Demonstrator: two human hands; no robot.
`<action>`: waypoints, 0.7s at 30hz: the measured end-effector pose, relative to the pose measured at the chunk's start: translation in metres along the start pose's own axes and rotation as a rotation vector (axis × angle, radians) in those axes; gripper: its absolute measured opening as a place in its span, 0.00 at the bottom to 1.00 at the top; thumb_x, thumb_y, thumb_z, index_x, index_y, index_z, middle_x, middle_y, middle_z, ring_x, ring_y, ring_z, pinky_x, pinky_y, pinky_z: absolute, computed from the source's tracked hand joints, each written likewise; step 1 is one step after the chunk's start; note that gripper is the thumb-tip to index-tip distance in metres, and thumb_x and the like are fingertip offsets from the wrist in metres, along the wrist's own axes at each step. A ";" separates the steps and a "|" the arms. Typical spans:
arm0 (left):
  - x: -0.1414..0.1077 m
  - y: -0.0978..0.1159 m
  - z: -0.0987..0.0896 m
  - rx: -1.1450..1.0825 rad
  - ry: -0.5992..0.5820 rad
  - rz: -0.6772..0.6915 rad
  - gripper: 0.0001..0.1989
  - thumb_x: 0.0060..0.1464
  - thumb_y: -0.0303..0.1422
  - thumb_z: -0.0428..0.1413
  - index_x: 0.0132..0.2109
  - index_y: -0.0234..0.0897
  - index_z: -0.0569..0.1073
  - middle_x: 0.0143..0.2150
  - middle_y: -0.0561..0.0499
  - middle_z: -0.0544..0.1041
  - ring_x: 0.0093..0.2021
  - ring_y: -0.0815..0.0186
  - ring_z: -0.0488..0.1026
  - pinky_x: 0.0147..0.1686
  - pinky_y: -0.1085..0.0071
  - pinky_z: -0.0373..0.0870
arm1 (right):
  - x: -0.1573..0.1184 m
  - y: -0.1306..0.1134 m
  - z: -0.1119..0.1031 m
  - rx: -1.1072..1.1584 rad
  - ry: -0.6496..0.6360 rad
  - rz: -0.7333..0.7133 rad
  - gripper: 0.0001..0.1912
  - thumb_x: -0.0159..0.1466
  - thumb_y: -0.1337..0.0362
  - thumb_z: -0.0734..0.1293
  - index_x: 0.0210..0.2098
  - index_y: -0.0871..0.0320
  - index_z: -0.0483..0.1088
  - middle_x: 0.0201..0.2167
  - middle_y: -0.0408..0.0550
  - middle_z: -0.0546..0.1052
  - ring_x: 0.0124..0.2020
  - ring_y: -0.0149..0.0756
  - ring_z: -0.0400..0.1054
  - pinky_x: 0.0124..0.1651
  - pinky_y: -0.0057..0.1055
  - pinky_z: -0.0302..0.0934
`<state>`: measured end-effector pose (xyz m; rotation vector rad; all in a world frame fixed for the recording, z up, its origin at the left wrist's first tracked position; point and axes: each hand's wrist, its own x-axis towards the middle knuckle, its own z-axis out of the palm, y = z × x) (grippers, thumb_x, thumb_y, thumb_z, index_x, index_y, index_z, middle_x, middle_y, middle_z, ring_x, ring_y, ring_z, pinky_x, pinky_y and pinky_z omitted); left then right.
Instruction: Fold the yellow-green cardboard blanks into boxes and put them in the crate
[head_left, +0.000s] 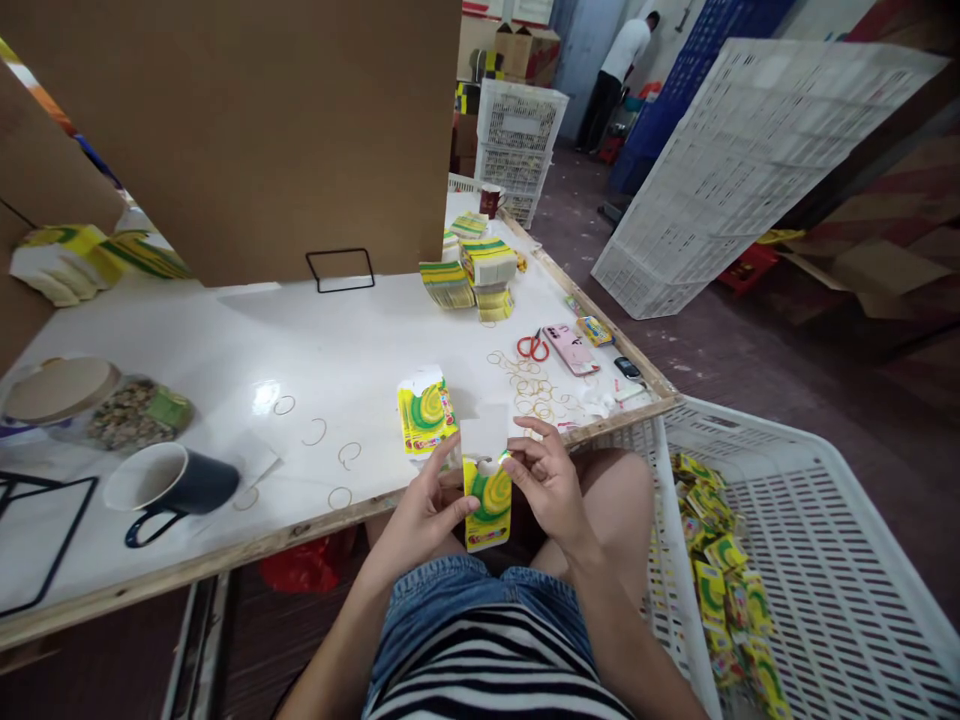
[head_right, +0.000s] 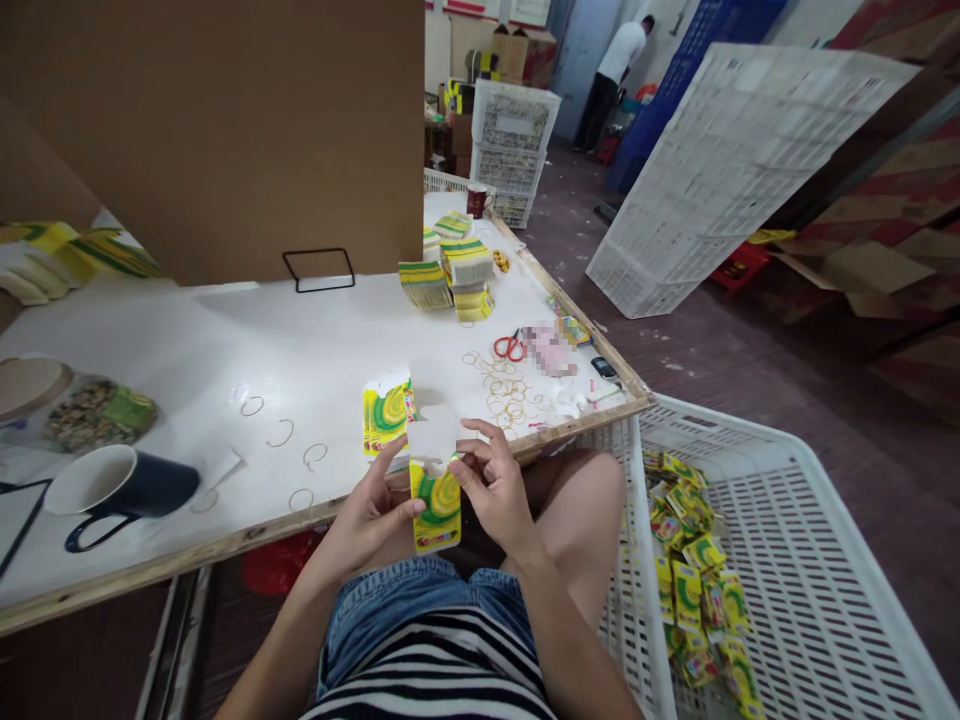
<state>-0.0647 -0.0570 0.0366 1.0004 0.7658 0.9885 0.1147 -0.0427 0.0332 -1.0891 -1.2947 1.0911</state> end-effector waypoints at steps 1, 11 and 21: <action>0.000 -0.001 -0.001 0.017 0.010 0.003 0.35 0.52 0.36 0.63 0.64 0.42 0.59 0.50 0.41 0.79 0.49 0.53 0.77 0.49 0.60 0.72 | 0.000 0.001 -0.001 -0.015 -0.007 -0.014 0.15 0.63 0.57 0.69 0.48 0.54 0.72 0.38 0.48 0.77 0.36 0.38 0.70 0.38 0.32 0.65; 0.003 -0.006 0.002 0.416 0.137 0.101 0.22 0.57 0.33 0.56 0.58 0.38 0.67 0.37 0.49 0.79 0.34 0.63 0.77 0.37 0.70 0.74 | 0.004 -0.015 -0.011 -0.222 -0.197 0.090 0.17 0.61 0.58 0.69 0.48 0.56 0.72 0.23 0.38 0.63 0.22 0.28 0.54 0.25 0.26 0.51; 0.004 -0.005 0.002 0.299 0.074 0.069 0.24 0.58 0.35 0.56 0.61 0.37 0.64 0.49 0.42 0.79 0.46 0.58 0.77 0.45 0.67 0.73 | 0.008 -0.015 -0.003 -0.518 -0.185 -0.027 0.13 0.61 0.64 0.64 0.46 0.57 0.67 0.21 0.35 0.59 0.22 0.30 0.58 0.27 0.26 0.53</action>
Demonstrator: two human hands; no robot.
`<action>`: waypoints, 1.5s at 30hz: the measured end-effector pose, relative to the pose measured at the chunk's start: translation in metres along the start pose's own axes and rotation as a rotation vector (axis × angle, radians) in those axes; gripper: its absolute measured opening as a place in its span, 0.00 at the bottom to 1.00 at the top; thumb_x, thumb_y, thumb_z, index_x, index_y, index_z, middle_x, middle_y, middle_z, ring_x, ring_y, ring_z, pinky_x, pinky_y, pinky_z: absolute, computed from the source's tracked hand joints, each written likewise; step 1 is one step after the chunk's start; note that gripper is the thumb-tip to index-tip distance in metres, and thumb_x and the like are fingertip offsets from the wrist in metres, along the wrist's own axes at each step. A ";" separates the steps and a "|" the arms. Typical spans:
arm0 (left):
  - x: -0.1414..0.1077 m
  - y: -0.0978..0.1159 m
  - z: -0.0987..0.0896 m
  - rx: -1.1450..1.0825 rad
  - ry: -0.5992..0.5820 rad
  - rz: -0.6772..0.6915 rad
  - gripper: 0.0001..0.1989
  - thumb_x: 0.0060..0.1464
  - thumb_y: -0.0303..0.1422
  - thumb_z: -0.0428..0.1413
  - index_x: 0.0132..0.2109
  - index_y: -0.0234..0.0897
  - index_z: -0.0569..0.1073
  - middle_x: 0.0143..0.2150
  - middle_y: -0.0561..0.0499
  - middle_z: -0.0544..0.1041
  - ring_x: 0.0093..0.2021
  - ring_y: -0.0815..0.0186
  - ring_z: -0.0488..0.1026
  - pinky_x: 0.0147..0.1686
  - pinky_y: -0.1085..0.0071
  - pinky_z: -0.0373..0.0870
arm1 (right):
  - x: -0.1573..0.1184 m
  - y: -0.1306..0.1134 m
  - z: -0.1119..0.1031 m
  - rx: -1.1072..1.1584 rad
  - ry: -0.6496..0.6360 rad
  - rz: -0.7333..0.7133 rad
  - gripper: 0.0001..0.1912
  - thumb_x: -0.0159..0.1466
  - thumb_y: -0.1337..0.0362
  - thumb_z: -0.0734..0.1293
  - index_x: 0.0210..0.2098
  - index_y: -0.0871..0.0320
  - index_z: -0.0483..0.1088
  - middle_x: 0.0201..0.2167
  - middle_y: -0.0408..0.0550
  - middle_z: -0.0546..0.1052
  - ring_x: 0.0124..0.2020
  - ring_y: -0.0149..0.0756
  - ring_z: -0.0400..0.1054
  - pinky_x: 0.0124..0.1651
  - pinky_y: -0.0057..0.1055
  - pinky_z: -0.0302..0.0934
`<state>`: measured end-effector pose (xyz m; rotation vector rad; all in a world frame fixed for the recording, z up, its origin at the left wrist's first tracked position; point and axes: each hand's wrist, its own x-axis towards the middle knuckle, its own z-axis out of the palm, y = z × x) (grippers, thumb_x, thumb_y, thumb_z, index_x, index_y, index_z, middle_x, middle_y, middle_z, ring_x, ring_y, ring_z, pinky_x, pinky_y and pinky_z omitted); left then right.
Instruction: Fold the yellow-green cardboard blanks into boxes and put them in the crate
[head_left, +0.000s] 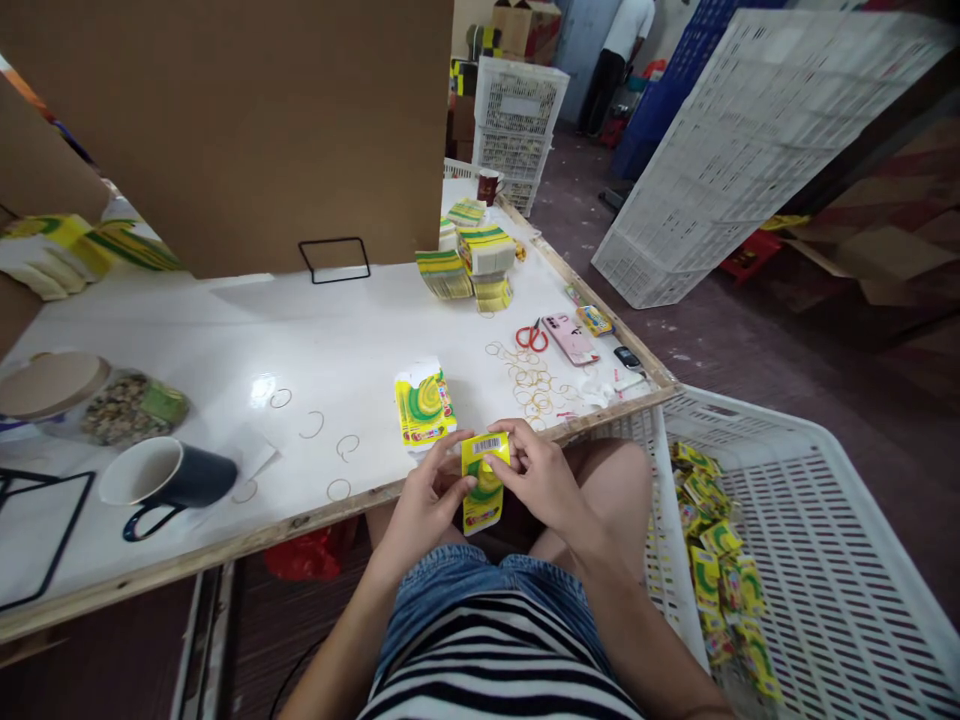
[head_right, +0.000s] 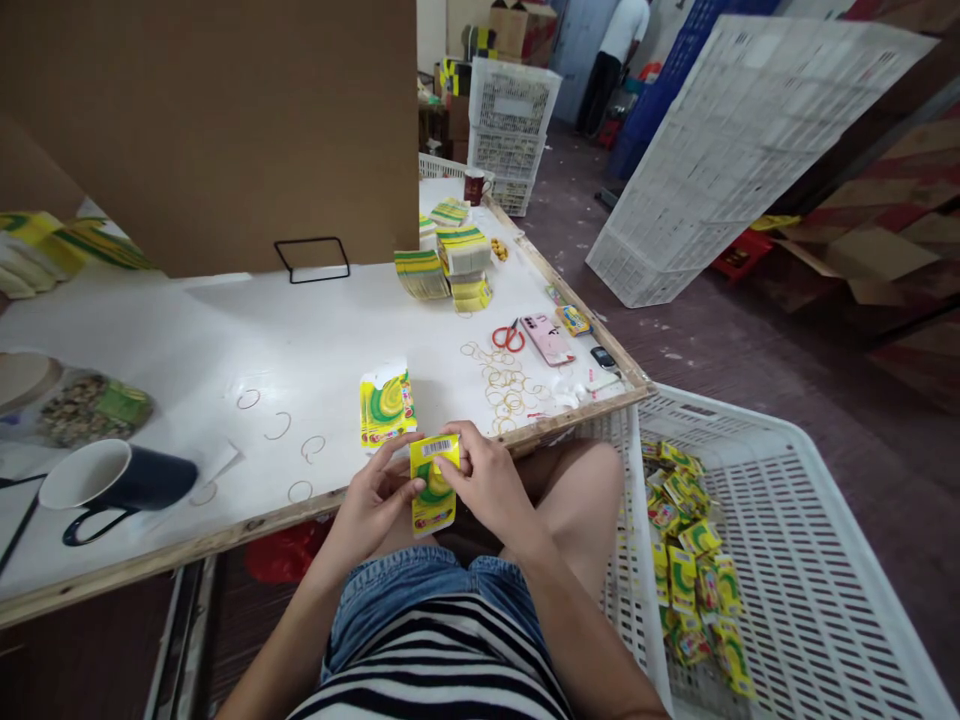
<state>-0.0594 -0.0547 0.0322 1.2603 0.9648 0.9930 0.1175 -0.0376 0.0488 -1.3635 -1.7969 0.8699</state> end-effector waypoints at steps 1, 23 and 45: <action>0.000 0.001 0.000 -0.026 0.009 -0.009 0.25 0.58 0.36 0.57 0.60 0.37 0.64 0.48 0.42 0.79 0.44 0.59 0.77 0.43 0.68 0.73 | 0.000 -0.001 0.000 -0.016 0.000 -0.006 0.14 0.61 0.64 0.65 0.46 0.57 0.67 0.21 0.35 0.59 0.22 0.30 0.58 0.27 0.26 0.53; 0.003 -0.001 0.020 0.005 -0.026 0.174 0.23 0.59 0.33 0.57 0.60 0.41 0.65 0.52 0.42 0.77 0.52 0.57 0.76 0.51 0.62 0.74 | -0.026 0.022 -0.038 0.240 0.335 -0.039 0.07 0.61 0.60 0.69 0.37 0.56 0.74 0.35 0.48 0.78 0.36 0.39 0.73 0.39 0.36 0.68; 0.010 -0.008 -0.028 0.219 0.527 0.241 0.18 0.58 0.38 0.57 0.54 0.39 0.72 0.58 0.42 0.74 0.63 0.55 0.65 0.66 0.54 0.52 | 0.053 0.028 0.050 0.408 0.195 0.184 0.18 0.58 0.48 0.67 0.32 0.58 0.71 0.20 0.41 0.71 0.21 0.31 0.61 0.25 0.28 0.58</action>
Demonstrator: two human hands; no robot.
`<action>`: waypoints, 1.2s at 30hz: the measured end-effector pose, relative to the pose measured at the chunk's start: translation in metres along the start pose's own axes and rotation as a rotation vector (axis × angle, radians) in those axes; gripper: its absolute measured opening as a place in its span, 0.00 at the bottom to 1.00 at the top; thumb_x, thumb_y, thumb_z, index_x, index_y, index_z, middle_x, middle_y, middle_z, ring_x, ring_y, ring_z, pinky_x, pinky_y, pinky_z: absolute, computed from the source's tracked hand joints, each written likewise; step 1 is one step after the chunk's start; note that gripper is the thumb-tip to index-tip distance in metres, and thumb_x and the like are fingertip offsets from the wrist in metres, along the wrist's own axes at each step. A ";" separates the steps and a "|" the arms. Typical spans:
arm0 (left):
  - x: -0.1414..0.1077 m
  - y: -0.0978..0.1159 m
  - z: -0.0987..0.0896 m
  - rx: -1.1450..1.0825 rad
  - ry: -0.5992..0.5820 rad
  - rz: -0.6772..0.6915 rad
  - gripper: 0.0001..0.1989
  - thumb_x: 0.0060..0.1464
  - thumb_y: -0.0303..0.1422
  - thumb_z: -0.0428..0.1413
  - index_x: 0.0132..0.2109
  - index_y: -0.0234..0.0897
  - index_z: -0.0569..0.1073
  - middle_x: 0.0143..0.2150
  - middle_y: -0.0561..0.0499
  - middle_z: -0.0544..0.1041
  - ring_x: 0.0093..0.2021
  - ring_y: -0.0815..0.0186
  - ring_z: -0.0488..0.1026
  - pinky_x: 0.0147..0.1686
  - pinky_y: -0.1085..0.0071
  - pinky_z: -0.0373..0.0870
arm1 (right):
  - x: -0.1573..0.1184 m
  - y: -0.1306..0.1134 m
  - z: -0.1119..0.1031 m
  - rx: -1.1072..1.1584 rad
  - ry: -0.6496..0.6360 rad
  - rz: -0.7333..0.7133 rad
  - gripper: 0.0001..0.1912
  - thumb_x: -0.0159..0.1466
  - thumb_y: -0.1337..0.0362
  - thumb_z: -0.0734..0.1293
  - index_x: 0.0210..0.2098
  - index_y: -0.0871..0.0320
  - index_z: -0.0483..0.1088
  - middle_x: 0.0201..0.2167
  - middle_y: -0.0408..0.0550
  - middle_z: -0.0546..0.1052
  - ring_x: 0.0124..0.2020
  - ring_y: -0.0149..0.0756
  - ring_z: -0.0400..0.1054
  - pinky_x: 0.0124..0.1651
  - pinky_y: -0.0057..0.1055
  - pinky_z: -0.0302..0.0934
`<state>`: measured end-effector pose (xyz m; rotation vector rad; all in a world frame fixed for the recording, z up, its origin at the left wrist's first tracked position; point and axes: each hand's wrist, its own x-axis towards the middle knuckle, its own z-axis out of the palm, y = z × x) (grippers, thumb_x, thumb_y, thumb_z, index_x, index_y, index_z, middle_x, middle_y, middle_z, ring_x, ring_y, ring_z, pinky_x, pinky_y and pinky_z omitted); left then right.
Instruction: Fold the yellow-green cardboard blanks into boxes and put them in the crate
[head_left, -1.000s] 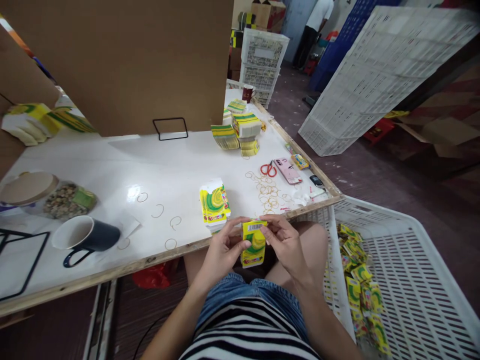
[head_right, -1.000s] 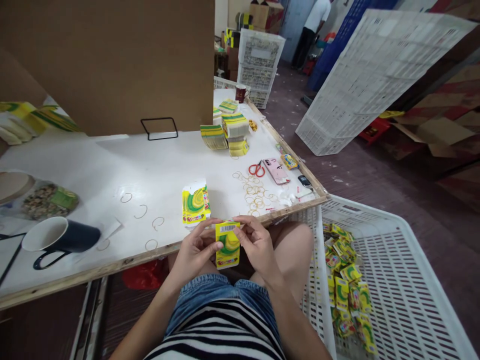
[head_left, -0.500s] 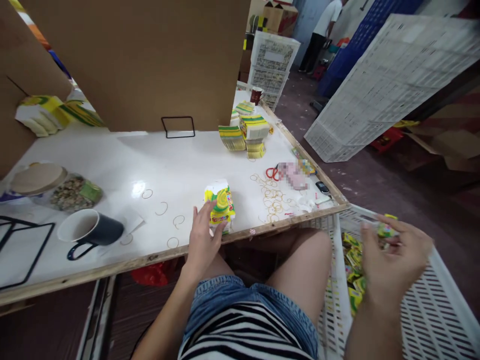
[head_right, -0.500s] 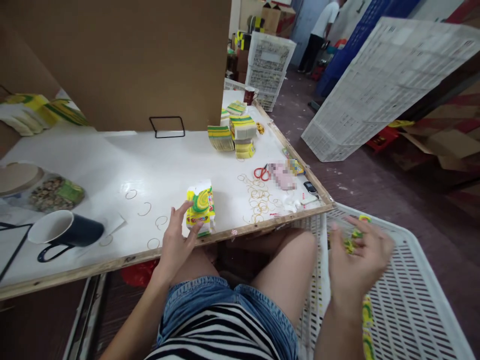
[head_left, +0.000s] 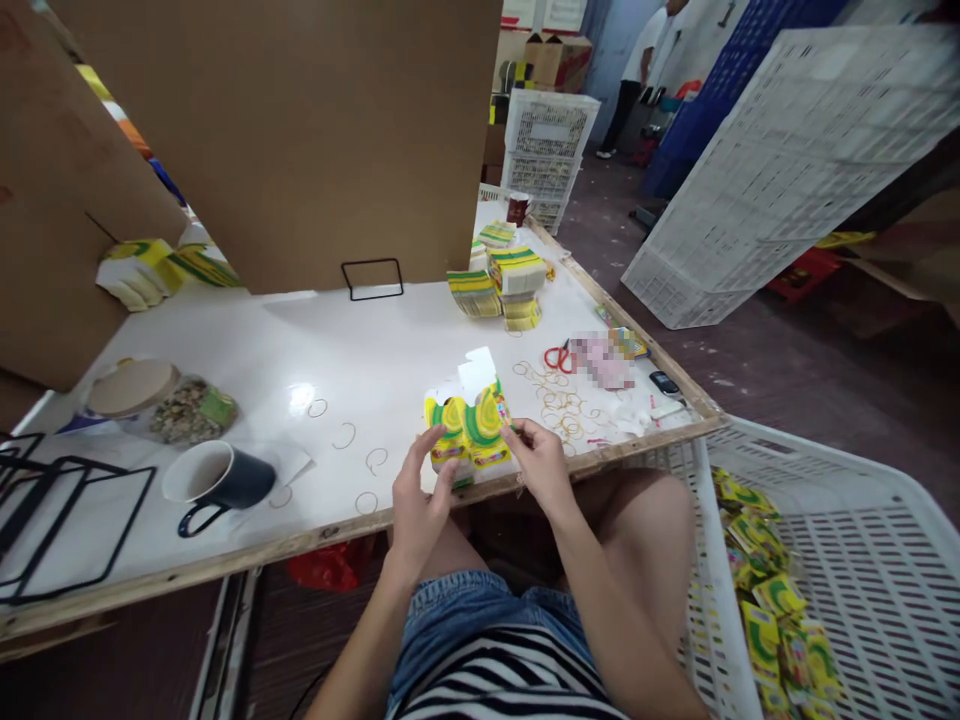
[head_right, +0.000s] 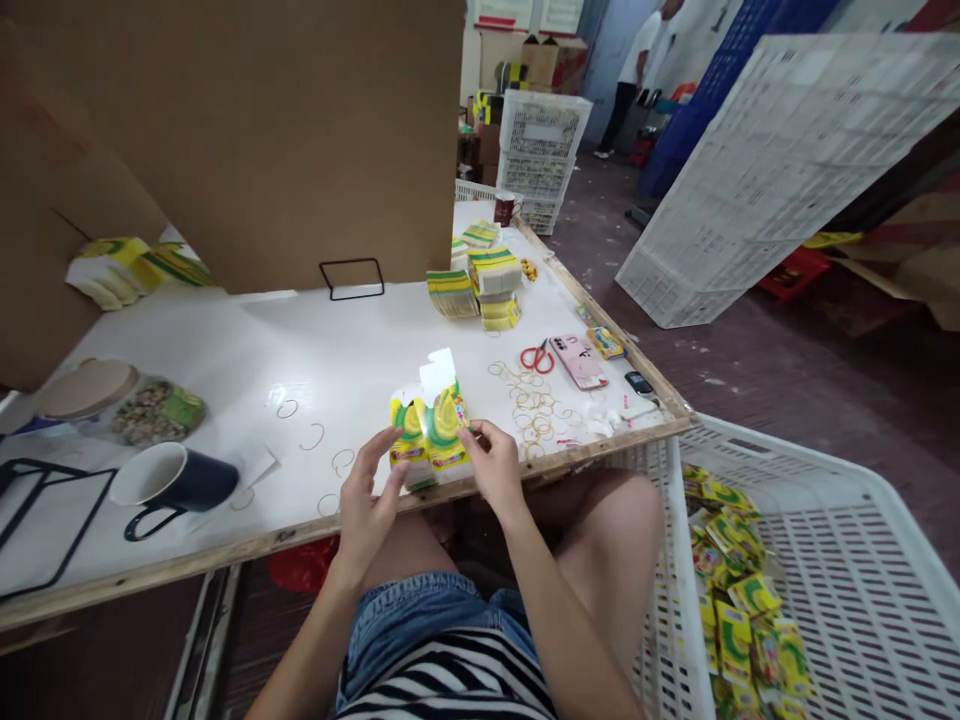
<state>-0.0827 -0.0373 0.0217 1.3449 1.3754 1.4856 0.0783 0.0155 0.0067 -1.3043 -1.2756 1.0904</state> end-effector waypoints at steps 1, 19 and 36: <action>0.001 0.002 0.001 -0.088 0.002 -0.039 0.20 0.57 0.40 0.58 0.55 0.38 0.72 0.58 0.42 0.73 0.63 0.55 0.66 0.64 0.56 0.56 | -0.006 -0.003 -0.005 0.095 -0.022 0.011 0.18 0.58 0.49 0.68 0.35 0.58 0.71 0.23 0.42 0.73 0.23 0.32 0.64 0.28 0.29 0.61; -0.009 0.014 0.018 -0.774 -0.492 -0.462 0.26 0.40 0.47 0.68 0.42 0.32 0.78 0.39 0.41 0.82 0.43 0.50 0.78 0.42 0.62 0.73 | -0.041 -0.045 -0.032 -0.245 -0.174 -0.513 0.19 0.64 0.65 0.66 0.54 0.49 0.69 0.53 0.51 0.74 0.53 0.44 0.66 0.52 0.42 0.63; -0.008 0.015 0.014 -0.717 -0.420 -0.536 0.22 0.46 0.45 0.65 0.45 0.34 0.80 0.43 0.42 0.82 0.43 0.51 0.79 0.46 0.59 0.73 | -0.043 -0.048 -0.037 -0.339 -0.284 -0.538 0.11 0.63 0.69 0.66 0.46 0.53 0.71 0.42 0.51 0.66 0.46 0.42 0.64 0.44 0.37 0.68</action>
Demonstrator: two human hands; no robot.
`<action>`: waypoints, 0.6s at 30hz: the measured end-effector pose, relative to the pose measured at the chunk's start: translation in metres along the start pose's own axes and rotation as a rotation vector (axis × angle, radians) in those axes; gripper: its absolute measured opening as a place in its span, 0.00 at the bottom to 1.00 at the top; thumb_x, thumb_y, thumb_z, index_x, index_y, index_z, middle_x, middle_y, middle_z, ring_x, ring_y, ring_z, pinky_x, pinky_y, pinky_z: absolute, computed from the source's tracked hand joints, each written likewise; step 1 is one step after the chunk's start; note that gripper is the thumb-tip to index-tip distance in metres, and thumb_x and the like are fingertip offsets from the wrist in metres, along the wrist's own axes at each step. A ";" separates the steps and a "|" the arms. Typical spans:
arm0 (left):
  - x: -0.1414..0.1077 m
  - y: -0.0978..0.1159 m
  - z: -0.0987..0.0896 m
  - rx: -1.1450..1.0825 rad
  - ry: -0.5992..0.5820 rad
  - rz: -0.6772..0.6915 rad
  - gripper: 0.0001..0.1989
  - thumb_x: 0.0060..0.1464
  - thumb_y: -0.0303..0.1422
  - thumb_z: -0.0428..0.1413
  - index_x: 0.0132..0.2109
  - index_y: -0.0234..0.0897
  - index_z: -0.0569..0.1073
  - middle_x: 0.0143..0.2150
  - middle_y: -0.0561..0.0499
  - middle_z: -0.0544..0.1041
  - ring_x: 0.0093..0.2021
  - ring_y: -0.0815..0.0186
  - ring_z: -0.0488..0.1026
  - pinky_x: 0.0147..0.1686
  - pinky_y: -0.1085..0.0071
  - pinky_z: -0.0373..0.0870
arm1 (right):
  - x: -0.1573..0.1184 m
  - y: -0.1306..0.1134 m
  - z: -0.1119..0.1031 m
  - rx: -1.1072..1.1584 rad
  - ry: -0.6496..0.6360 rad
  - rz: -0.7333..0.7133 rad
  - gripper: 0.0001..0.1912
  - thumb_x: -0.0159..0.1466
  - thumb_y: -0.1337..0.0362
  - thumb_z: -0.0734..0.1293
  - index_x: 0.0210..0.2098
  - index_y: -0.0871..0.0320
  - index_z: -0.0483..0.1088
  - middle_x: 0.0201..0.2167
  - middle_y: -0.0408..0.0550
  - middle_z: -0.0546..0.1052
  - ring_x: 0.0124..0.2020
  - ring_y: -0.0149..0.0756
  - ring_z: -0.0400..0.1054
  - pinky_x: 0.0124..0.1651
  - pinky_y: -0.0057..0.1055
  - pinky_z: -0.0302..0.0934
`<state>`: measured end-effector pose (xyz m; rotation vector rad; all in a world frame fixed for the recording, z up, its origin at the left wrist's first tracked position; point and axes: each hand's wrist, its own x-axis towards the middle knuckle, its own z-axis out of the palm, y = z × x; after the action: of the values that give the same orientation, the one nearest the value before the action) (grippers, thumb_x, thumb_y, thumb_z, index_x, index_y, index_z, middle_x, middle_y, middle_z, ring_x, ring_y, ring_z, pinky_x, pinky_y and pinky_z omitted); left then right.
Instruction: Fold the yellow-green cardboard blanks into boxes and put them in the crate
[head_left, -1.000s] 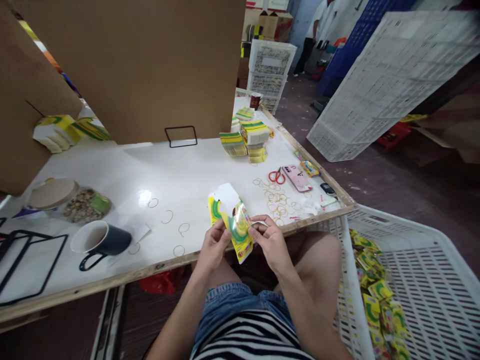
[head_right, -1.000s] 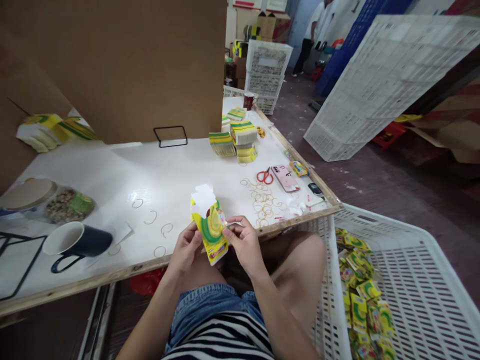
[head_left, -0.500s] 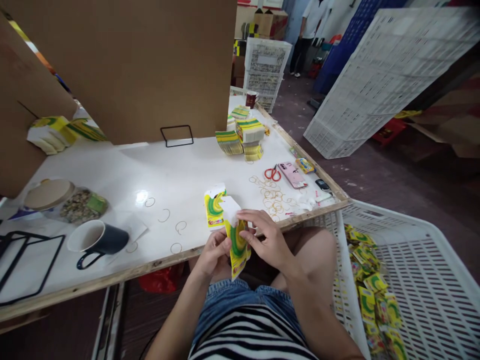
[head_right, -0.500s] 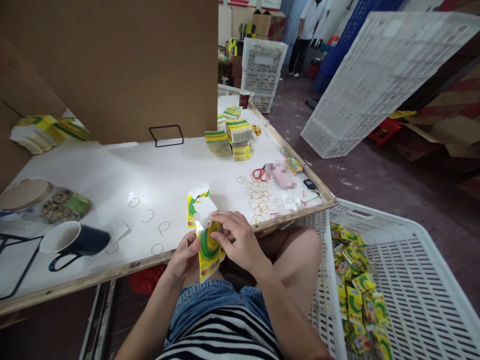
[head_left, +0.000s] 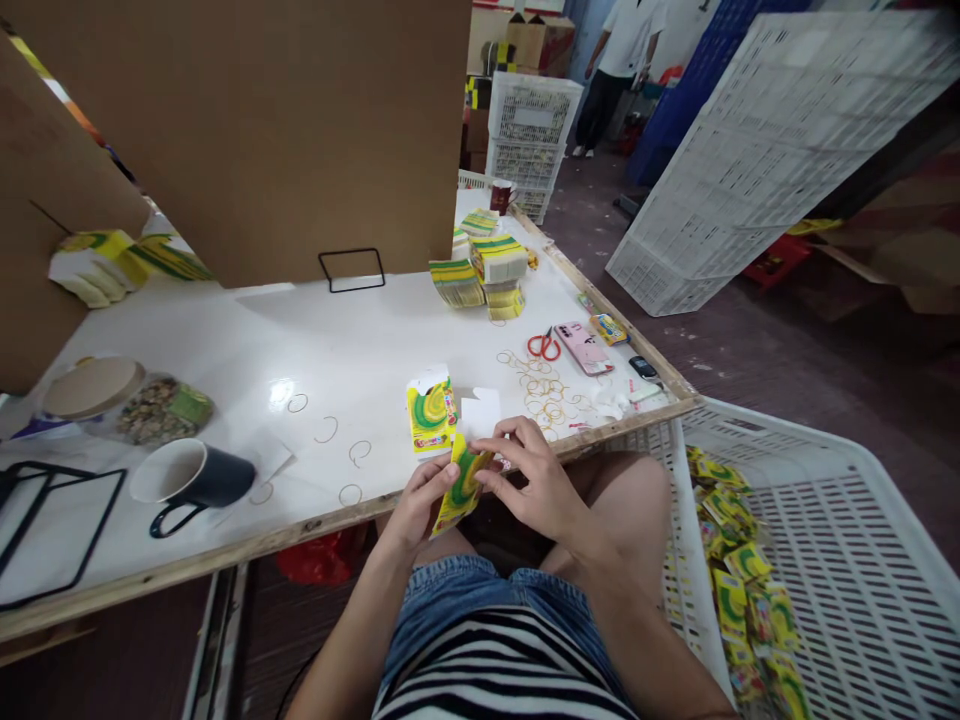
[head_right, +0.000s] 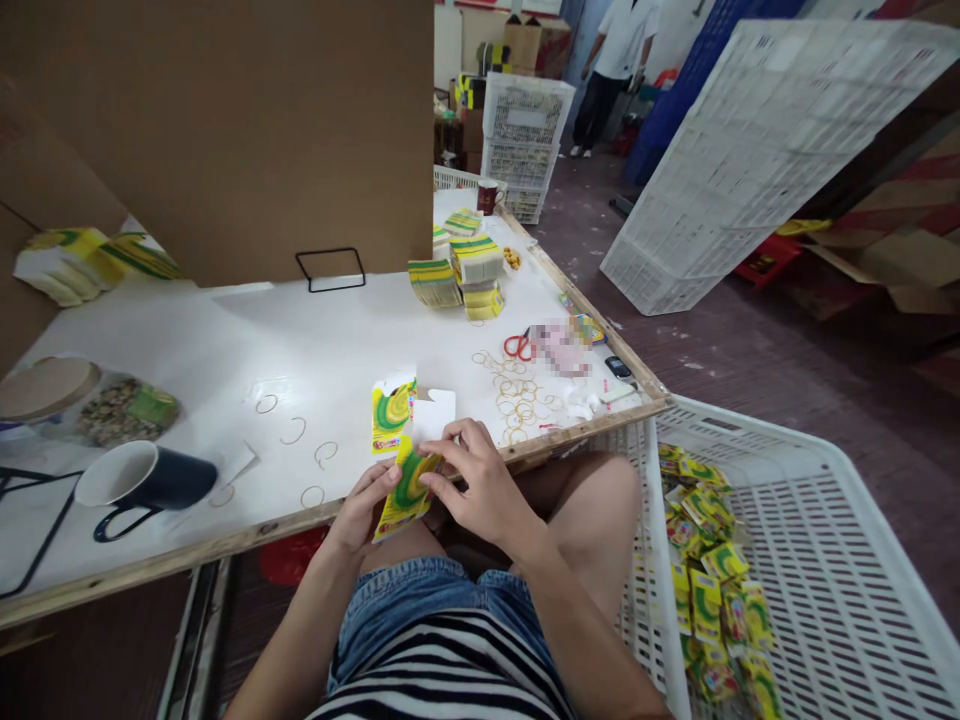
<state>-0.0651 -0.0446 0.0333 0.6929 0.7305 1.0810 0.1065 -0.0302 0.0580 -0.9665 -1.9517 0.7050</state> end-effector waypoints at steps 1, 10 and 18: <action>0.000 0.001 0.000 0.003 -0.006 0.004 0.23 0.45 0.45 0.66 0.45 0.34 0.80 0.43 0.42 0.82 0.44 0.50 0.78 0.46 0.58 0.72 | 0.000 0.001 0.000 0.000 0.014 -0.009 0.11 0.63 0.70 0.67 0.45 0.53 0.70 0.41 0.50 0.67 0.46 0.42 0.64 0.46 0.38 0.67; 0.004 0.006 -0.004 0.130 -0.048 0.027 0.22 0.47 0.45 0.65 0.46 0.38 0.81 0.38 0.45 0.83 0.44 0.54 0.78 0.46 0.62 0.72 | 0.006 0.004 0.003 -0.039 -0.011 0.030 0.11 0.60 0.75 0.66 0.39 0.54 0.69 0.38 0.48 0.68 0.44 0.39 0.65 0.49 0.35 0.65; 0.003 0.010 -0.008 0.173 -0.121 0.018 0.24 0.46 0.46 0.65 0.48 0.38 0.80 0.43 0.43 0.82 0.47 0.53 0.76 0.48 0.61 0.70 | 0.003 0.011 0.009 0.006 0.053 -0.029 0.12 0.60 0.75 0.67 0.41 0.55 0.74 0.39 0.49 0.71 0.44 0.39 0.68 0.47 0.34 0.67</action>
<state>-0.0754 -0.0375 0.0363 0.9064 0.7202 0.9906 0.1019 -0.0232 0.0464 -0.9424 -1.9125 0.6617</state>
